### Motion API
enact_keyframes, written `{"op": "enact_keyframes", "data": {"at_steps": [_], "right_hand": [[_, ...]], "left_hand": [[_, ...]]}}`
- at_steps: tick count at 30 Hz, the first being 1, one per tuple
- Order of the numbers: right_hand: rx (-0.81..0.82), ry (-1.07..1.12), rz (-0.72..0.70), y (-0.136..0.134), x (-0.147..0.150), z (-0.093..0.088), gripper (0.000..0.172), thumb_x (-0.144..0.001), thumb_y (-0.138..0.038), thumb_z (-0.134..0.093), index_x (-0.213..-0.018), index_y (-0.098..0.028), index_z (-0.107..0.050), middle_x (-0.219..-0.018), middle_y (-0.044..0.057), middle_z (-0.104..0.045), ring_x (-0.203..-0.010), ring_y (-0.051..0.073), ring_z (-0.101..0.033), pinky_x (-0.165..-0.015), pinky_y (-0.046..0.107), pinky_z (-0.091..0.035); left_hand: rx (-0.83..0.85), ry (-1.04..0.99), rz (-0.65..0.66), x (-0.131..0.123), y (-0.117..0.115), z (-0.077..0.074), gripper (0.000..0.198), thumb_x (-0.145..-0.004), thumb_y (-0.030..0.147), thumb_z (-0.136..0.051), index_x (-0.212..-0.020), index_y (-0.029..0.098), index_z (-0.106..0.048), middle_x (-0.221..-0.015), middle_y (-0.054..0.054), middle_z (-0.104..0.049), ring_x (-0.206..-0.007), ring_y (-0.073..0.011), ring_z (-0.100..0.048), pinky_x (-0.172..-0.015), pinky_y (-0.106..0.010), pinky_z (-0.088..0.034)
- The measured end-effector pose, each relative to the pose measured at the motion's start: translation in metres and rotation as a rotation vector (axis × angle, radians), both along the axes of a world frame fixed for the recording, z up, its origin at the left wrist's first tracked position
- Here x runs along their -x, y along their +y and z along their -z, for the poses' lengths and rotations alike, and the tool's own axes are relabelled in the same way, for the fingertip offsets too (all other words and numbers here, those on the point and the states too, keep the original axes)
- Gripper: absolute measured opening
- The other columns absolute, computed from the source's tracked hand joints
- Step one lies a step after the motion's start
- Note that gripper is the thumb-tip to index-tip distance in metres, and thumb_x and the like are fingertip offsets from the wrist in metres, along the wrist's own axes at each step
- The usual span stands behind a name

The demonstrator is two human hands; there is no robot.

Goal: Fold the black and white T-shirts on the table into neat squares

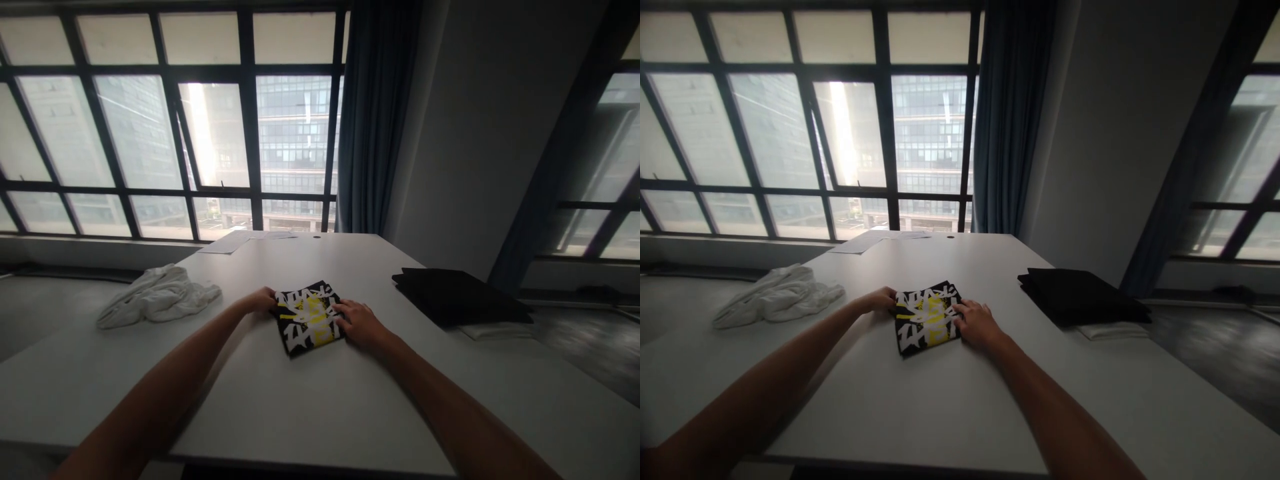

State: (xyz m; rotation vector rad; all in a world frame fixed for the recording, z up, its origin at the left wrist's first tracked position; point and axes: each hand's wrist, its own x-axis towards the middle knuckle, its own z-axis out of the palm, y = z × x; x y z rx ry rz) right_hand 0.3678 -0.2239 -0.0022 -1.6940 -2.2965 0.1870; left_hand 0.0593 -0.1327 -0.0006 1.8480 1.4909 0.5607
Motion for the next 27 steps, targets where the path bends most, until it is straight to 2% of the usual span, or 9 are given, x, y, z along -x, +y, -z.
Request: {"op": "enact_keyframes", "data": {"at_steps": [3, 5, 11, 13, 16, 18, 20, 23, 27], "right_hand": [[0.013, -0.017, 0.034, 0.004, -0.003, 0.0, 0.049, -0.091, -0.032, -0.048, -0.139, -0.024, -0.055, -0.152, 0.011, -0.043, -0.141, 0.029, -0.037, -0.115, 0.056, -0.021], [0.012, -0.014, 0.037, 0.005, -0.003, 0.002, 0.049, -0.091, -0.032, -0.046, -0.138, -0.024, -0.056, -0.151, 0.011, -0.045, -0.138, 0.03, -0.04, -0.114, 0.055, -0.024], [-0.005, 0.0, 0.002, 0.007, -0.002, 0.011, 0.049, -0.093, -0.031, -0.042, -0.14, -0.023, -0.055, -0.149, 0.01, -0.047, -0.136, 0.029, -0.043, -0.113, 0.05, -0.028], [-0.003, 0.007, -0.007, 0.008, -0.003, 0.012, 0.05, -0.093, -0.032, -0.041, -0.14, -0.022, -0.054, -0.15, 0.011, -0.046, -0.136, 0.029, -0.043, -0.113, 0.049, -0.029], [-0.002, 0.008, -0.011, 0.006, -0.002, 0.011, 0.05, -0.094, -0.032, -0.04, -0.141, -0.02, -0.054, -0.15, 0.011, -0.046, -0.136, 0.028, -0.042, -0.114, 0.048, -0.029], [-0.004, 0.004, -0.014, 0.004, -0.001, 0.009, 0.05, -0.094, -0.032, -0.04, -0.141, -0.019, -0.054, -0.149, 0.011, -0.047, -0.136, 0.027, -0.043, -0.114, 0.046, -0.029], [-0.007, 0.002, -0.022, 0.001, 0.0, 0.007, 0.049, -0.095, -0.031, -0.04, -0.14, -0.018, -0.054, -0.149, 0.012, -0.047, -0.136, 0.026, -0.043, -0.114, 0.044, -0.03], [-0.012, 0.012, -0.032, -0.001, -0.001, 0.005, 0.049, -0.095, -0.031, -0.04, -0.14, -0.017, -0.055, -0.149, 0.012, -0.047, -0.136, 0.026, -0.043, -0.113, 0.041, -0.031], [-0.003, 0.024, -0.037, -0.002, -0.002, 0.004, 0.048, -0.095, -0.032, -0.042, -0.139, -0.018, -0.055, -0.149, 0.011, -0.047, -0.135, 0.025, -0.044, -0.113, 0.041, -0.032]], "left_hand": [[0.017, -0.018, 0.07, 0.013, -0.014, -0.002, 0.019, -0.061, 0.023, -0.076, -0.078, 0.015, -0.075, -0.078, -0.003, -0.074, -0.077, -0.0198, -0.068, -0.067, -0.026, -0.054], [-0.033, -0.016, 0.063, 0.017, -0.02, 0.0, 0.021, -0.064, 0.025, -0.075, -0.083, 0.015, -0.074, -0.079, -0.003, -0.074, -0.078, -0.0205, -0.068, -0.066, -0.027, -0.053], [-0.289, 0.119, -0.118, 0.004, -0.031, 0.012, 0.016, -0.072, 0.024, -0.07, -0.087, 0.017, -0.068, -0.088, -0.005, -0.072, -0.087, -0.0229, -0.066, -0.075, -0.031, -0.05], [-0.343, 0.169, -0.18, 0.0, -0.038, 0.013, 0.028, -0.076, 0.029, -0.068, -0.101, 0.019, -0.064, -0.095, -0.006, -0.071, -0.093, -0.0248, -0.065, -0.079, -0.033, -0.048], [-0.423, 0.285, -0.252, -0.003, -0.049, 0.012, 0.055, -0.081, 0.038, -0.065, -0.131, 0.019, -0.05, -0.11, -0.01, -0.069, -0.102, -0.0273, -0.064, -0.084, -0.035, -0.047], [-0.477, 0.376, -0.229, -0.004, -0.054, 0.012, 0.055, -0.085, 0.036, -0.06, -0.137, 0.021, -0.046, -0.115, -0.01, -0.069, -0.104, -0.0265, -0.065, -0.084, -0.034, -0.047], [-0.527, 0.431, -0.153, -0.007, -0.057, 0.012, 0.043, -0.087, 0.027, -0.054, -0.13, 0.024, -0.053, -0.114, -0.007, -0.07, -0.102, -0.0246, -0.065, -0.083, -0.032, -0.048], [-0.581, 0.459, -0.073, -0.01, -0.057, 0.009, 0.03, -0.084, 0.018, -0.052, -0.11, 0.024, -0.066, -0.108, -0.005, -0.071, -0.098, -0.0239, -0.066, -0.081, -0.032, -0.048], [-0.618, 0.455, -0.074, -0.004, -0.056, -0.006, 0.031, -0.084, 0.015, -0.05, -0.105, 0.024, -0.071, -0.104, -0.005, -0.07, -0.094, -0.0225, -0.065, -0.083, -0.032, -0.049]]}}
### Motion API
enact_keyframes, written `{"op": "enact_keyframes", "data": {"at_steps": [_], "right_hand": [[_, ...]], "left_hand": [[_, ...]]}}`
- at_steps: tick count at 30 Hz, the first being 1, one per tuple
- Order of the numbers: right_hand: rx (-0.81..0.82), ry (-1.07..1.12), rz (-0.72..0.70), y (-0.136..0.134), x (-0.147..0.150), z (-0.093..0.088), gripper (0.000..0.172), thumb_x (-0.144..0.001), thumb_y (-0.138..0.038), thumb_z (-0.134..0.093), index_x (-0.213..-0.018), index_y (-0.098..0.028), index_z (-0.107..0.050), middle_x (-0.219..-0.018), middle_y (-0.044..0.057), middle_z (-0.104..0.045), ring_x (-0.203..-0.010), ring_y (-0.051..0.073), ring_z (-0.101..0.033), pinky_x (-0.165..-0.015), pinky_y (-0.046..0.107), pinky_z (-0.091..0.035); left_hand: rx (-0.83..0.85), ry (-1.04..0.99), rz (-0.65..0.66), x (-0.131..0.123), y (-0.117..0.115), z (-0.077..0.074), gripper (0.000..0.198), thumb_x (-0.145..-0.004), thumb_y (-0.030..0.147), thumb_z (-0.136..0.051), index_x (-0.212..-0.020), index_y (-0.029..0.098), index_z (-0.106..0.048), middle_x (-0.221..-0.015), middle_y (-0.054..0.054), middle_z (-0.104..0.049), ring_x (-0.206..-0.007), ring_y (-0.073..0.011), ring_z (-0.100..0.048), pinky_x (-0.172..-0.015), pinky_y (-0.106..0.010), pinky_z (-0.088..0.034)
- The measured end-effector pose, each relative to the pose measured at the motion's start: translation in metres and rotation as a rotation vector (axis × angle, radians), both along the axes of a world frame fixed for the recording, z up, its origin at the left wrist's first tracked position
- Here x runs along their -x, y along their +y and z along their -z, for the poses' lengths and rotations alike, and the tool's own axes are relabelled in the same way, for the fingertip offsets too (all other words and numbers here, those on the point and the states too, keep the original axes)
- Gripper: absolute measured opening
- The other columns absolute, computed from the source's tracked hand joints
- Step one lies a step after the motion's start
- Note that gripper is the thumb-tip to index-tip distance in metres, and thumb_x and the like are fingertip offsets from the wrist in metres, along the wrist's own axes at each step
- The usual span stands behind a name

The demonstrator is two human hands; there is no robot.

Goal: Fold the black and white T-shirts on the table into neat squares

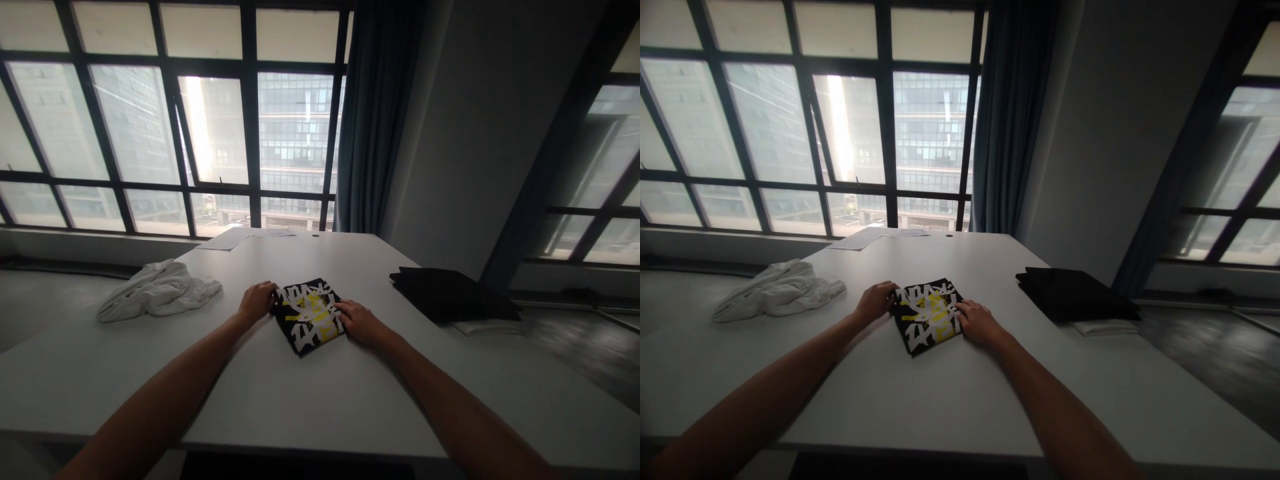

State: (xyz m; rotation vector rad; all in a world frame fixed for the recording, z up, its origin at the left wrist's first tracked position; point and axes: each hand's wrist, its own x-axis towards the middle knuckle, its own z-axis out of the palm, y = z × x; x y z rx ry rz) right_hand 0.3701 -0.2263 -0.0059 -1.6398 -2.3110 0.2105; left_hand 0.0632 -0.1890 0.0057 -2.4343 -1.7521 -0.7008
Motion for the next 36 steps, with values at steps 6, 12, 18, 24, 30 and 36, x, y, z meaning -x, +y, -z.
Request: {"op": "enact_keyframes", "data": {"at_steps": [6, 12, 18, 24, 30, 36], "right_hand": [[-0.003, 0.019, -0.02, 0.002, -0.001, 0.001, 0.049, -0.095, -0.033, -0.042, -0.139, -0.017, -0.055, -0.148, 0.012, -0.048, -0.135, 0.027, -0.044, -0.113, 0.042, -0.032], [0.006, 0.062, -0.031, 0.005, -0.005, 0.005, 0.049, -0.094, -0.032, -0.044, -0.139, -0.017, -0.055, -0.148, 0.012, -0.048, -0.135, 0.025, -0.044, -0.113, 0.038, -0.032], [0.0, 0.06, 0.056, 0.001, -0.002, 0.004, 0.05, -0.093, -0.035, -0.045, -0.139, -0.016, -0.054, -0.146, 0.012, -0.05, -0.133, 0.025, -0.046, -0.112, 0.038, -0.034], [0.03, 0.026, 0.136, -0.001, 0.001, 0.0, 0.053, -0.091, -0.038, -0.047, -0.139, -0.017, -0.053, -0.144, 0.011, -0.052, -0.131, 0.028, -0.047, -0.108, 0.04, -0.036], [-0.014, 0.014, 0.147, -0.004, 0.007, 0.0, 0.049, -0.096, -0.037, -0.037, -0.139, -0.018, -0.053, -0.143, 0.011, -0.053, -0.128, 0.026, -0.048, -0.106, 0.04, -0.036], [-0.054, -0.044, 0.284, -0.008, 0.008, -0.002, 0.06, -0.092, -0.053, -0.045, -0.138, -0.015, -0.053, -0.133, 0.015, -0.059, -0.121, 0.03, -0.052, -0.099, 0.039, -0.039]], "left_hand": [[-0.079, 0.033, 0.088, 0.012, -0.006, -0.018, 0.028, -0.088, 0.022, -0.049, -0.097, 0.025, -0.076, -0.122, -0.007, -0.067, -0.117, -0.0299, -0.057, -0.104, -0.049, -0.04], [0.212, 0.111, 0.454, -0.007, -0.006, 0.021, 0.069, -0.096, 0.065, -0.033, -0.152, 0.025, -0.034, -0.159, -0.006, -0.031, -0.147, -0.0266, -0.024, -0.12, -0.044, -0.02], [0.411, 0.181, 0.463, 0.002, 0.001, 0.024, 0.077, -0.093, 0.072, -0.028, -0.156, 0.029, -0.022, -0.164, -0.002, -0.013, -0.151, -0.0261, -0.006, -0.122, -0.046, -0.007], [0.321, 0.175, 0.338, 0.003, -0.014, -0.002, 0.069, -0.096, 0.066, -0.027, -0.152, 0.026, -0.033, -0.162, -0.005, -0.023, -0.15, -0.0266, -0.015, -0.12, -0.053, -0.008], [0.19, 0.15, 0.447, -0.046, -0.043, 0.006, 0.072, -0.098, 0.066, -0.017, -0.155, 0.023, -0.026, -0.163, -0.005, -0.019, -0.151, -0.0236, -0.012, -0.122, -0.046, -0.008], [0.295, 0.209, 0.506, -0.047, -0.041, 0.017, 0.077, -0.095, 0.071, -0.019, -0.157, 0.027, -0.017, -0.164, -0.005, -0.011, -0.151, -0.0275, -0.006, -0.121, -0.05, -0.005]]}}
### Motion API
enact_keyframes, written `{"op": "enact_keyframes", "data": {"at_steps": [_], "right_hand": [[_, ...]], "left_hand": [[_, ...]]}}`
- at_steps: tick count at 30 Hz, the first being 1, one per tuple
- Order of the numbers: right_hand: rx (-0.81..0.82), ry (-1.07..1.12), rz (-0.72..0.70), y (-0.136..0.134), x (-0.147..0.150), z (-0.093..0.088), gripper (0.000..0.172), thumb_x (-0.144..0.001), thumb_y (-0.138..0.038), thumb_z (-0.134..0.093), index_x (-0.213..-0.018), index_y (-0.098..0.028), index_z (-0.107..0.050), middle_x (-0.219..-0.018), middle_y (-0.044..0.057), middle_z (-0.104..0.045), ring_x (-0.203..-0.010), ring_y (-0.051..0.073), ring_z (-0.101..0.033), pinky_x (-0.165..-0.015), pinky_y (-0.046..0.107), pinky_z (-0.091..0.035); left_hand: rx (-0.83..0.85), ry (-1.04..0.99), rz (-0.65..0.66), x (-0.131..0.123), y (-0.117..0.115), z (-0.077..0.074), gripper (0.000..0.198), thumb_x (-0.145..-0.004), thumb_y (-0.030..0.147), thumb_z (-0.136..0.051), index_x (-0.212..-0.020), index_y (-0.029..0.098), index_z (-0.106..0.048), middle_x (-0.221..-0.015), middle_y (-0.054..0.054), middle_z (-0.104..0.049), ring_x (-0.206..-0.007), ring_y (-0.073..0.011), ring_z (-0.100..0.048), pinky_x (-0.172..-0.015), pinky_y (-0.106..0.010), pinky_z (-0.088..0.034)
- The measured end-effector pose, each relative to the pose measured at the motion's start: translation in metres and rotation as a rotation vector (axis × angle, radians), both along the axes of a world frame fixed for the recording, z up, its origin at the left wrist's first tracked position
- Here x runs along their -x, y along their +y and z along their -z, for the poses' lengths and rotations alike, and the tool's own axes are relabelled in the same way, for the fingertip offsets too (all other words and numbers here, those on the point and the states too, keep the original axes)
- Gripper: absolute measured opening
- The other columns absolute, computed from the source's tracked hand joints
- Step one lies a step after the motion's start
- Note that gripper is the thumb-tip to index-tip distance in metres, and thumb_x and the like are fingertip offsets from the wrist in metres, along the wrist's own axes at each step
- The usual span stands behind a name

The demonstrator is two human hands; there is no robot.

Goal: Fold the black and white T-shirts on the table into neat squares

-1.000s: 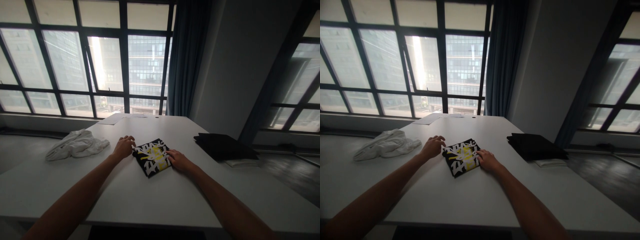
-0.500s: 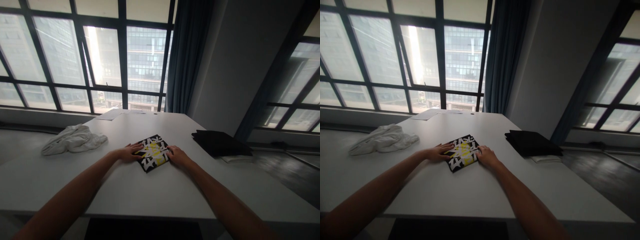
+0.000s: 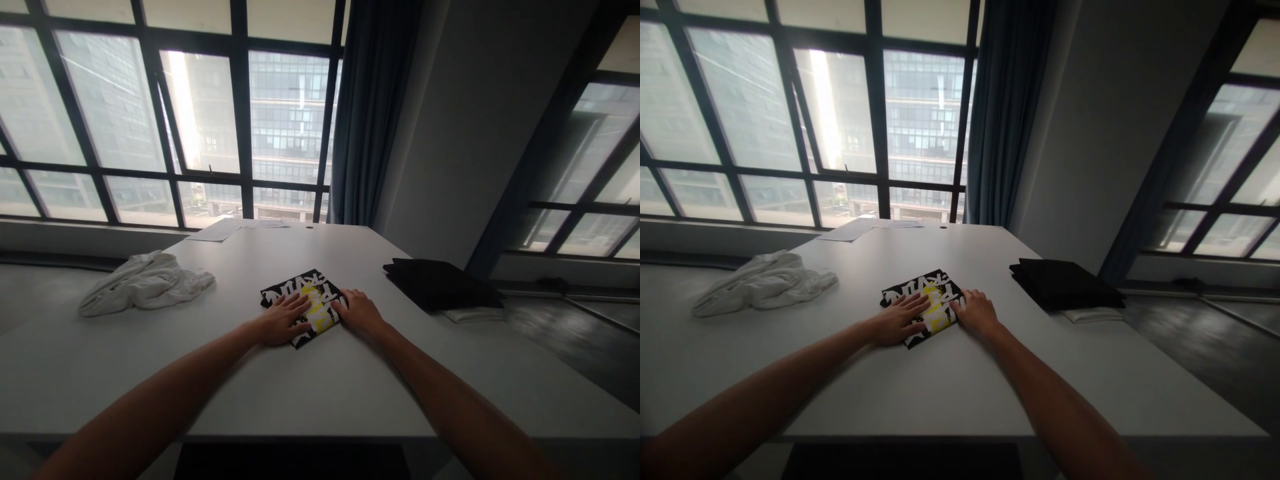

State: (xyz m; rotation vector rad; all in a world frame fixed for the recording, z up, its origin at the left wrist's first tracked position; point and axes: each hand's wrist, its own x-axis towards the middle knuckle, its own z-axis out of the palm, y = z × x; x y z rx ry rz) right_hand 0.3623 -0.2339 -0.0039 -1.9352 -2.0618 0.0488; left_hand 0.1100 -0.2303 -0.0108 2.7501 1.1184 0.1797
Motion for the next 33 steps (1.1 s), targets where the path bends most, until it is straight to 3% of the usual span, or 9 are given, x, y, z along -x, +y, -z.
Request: {"op": "enact_keyframes", "data": {"at_steps": [5, 9, 12, 16, 20, 24, 28, 30, 33], "right_hand": [[0.002, 0.007, 0.013, 0.002, -0.002, 0.002, 0.063, -0.09, -0.058, -0.048, -0.135, -0.014, -0.056, -0.129, 0.016, -0.06, -0.118, 0.03, -0.053, -0.097, 0.036, -0.04], [-0.006, 0.075, 0.004, 0.007, -0.005, 0.006, 0.065, -0.086, -0.057, -0.056, -0.134, -0.012, -0.056, -0.131, 0.018, -0.059, -0.122, 0.03, -0.053, -0.1, 0.036, -0.041], [0.052, 0.247, 0.013, 0.016, -0.007, 0.005, 0.063, -0.084, -0.055, -0.062, -0.13, -0.012, -0.059, -0.127, 0.016, -0.064, -0.116, 0.028, -0.059, -0.097, 0.034, -0.045], [0.209, 0.576, -0.028, 0.032, -0.007, -0.008, 0.047, -0.08, -0.045, -0.07, -0.115, -0.013, -0.066, -0.11, 0.011, -0.072, -0.099, 0.025, -0.068, -0.085, 0.032, -0.054], [0.455, 0.841, 0.035, 0.045, -0.004, -0.027, 0.053, -0.079, -0.047, -0.073, -0.117, -0.013, -0.061, -0.106, 0.014, -0.073, -0.085, 0.022, -0.07, -0.067, 0.031, -0.058], [0.621, 0.709, 0.078, 0.057, -0.005, -0.04, 0.047, -0.074, -0.044, -0.079, -0.107, -0.015, -0.064, -0.097, 0.01, -0.073, -0.08, 0.018, -0.068, -0.06, 0.024, -0.055], [0.648, 0.514, 0.082, 0.068, -0.007, -0.044, 0.033, -0.073, -0.036, -0.081, -0.095, -0.014, -0.069, -0.088, 0.008, -0.072, -0.075, 0.016, -0.067, -0.06, 0.023, -0.052], [0.558, 0.424, 0.067, 0.072, -0.009, -0.046, 0.031, -0.075, -0.031, -0.078, -0.098, -0.013, -0.07, -0.091, 0.009, -0.073, -0.077, 0.018, -0.067, -0.064, 0.025, -0.053], [0.275, 0.25, 0.01, 0.077, -0.016, -0.053, 0.035, -0.079, -0.024, -0.072, -0.111, -0.012, -0.068, -0.104, 0.011, -0.073, -0.09, 0.022, -0.068, -0.076, 0.028, -0.053]], "left_hand": [[-0.023, -0.047, -0.116, 0.017, 0.014, 0.002, 0.078, -0.095, 0.071, -0.02, -0.157, 0.024, -0.019, -0.163, -0.005, -0.013, -0.151, -0.0257, -0.007, -0.121, -0.047, -0.004], [0.018, -0.005, -0.131, 0.02, 0.015, 0.005, 0.081, -0.093, 0.073, -0.021, -0.156, 0.022, -0.023, -0.163, -0.006, -0.015, -0.151, -0.0255, -0.008, -0.121, -0.046, -0.004], [0.018, -0.011, -0.116, 0.02, 0.015, 0.004, 0.081, -0.093, 0.073, -0.023, -0.156, 0.022, -0.025, -0.163, -0.007, -0.017, -0.151, -0.0255, -0.009, -0.121, -0.046, -0.005], [0.031, -0.042, -0.092, 0.022, 0.018, 0.002, 0.083, -0.092, 0.075, -0.024, -0.156, 0.022, -0.024, -0.163, -0.008, -0.017, -0.151, -0.0258, -0.009, -0.121, -0.047, -0.004], [0.068, -0.056, -0.09, 0.024, 0.021, 0.001, 0.086, -0.09, 0.077, -0.026, -0.156, 0.022, -0.022, -0.163, -0.008, -0.015, -0.151, -0.0268, -0.007, -0.121, -0.048, -0.003], [0.076, -0.058, -0.093, 0.023, 0.019, -0.002, 0.086, -0.09, 0.078, -0.026, -0.157, 0.023, -0.022, -0.163, -0.007, -0.015, -0.151, -0.0262, -0.006, -0.121, -0.047, -0.004], [0.039, -0.062, -0.12, 0.025, 0.017, -0.003, 0.086, -0.089, 0.079, -0.027, -0.155, 0.024, -0.025, -0.163, -0.008, -0.014, -0.151, -0.0266, -0.01, -0.121, -0.048, -0.003], [0.026, -0.056, -0.149, 0.028, 0.017, -0.003, 0.087, -0.088, 0.079, -0.026, -0.155, 0.024, -0.026, -0.163, -0.009, -0.014, -0.151, -0.0268, -0.01, -0.121, -0.048, -0.003], [0.044, -0.024, -0.218, 0.032, 0.019, -0.002, 0.09, -0.088, 0.079, -0.028, -0.156, 0.021, -0.022, -0.163, -0.011, -0.011, -0.151, -0.0291, -0.006, -0.12, -0.052, -0.004]]}}
